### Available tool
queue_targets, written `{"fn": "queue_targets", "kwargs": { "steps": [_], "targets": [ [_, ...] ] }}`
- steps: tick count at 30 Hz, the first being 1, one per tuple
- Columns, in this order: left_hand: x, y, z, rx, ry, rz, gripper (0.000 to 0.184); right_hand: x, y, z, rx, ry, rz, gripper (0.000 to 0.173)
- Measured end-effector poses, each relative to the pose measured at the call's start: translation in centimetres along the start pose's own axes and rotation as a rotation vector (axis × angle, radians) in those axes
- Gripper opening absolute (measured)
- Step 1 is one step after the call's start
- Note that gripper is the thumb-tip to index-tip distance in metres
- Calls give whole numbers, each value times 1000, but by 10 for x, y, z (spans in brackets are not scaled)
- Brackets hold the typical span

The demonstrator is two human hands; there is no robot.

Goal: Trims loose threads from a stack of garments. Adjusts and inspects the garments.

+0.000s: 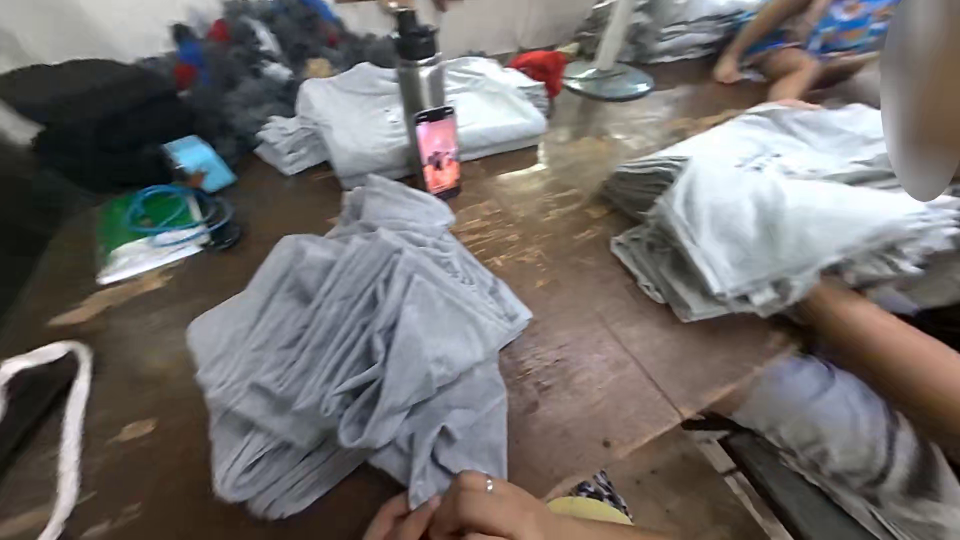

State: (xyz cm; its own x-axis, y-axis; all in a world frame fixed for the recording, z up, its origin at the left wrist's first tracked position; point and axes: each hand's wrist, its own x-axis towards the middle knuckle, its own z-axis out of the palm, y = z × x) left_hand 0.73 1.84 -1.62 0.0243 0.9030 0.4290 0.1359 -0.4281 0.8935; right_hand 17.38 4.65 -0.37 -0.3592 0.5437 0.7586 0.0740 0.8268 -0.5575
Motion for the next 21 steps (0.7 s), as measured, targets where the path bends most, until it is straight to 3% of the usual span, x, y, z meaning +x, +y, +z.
{"fn": "queue_targets", "kwargs": {
  "steps": [6, 10, 13, 17, 21],
  "targets": [
    [2, -1, 1, 20, -38, -28, 17, -2, -4, -10, 129, 4, 21, 11],
    [5, 3, 0, -59, 7, -95, 16, -3, 6, -18, 112, -15, 260, 19],
    [7, 2, -4, -118, 63, -112, 15, -12, 15, -14, 37, -112, 418, 40],
    [5, 2, -7, -221, 98, -159, 15, -18, 10, -15, -70, -191, 427, 45],
    [2, 2, -9, -315, 107, -185, 15, -22, 7, -17, -136, -220, 385, 37]
  ]
}}
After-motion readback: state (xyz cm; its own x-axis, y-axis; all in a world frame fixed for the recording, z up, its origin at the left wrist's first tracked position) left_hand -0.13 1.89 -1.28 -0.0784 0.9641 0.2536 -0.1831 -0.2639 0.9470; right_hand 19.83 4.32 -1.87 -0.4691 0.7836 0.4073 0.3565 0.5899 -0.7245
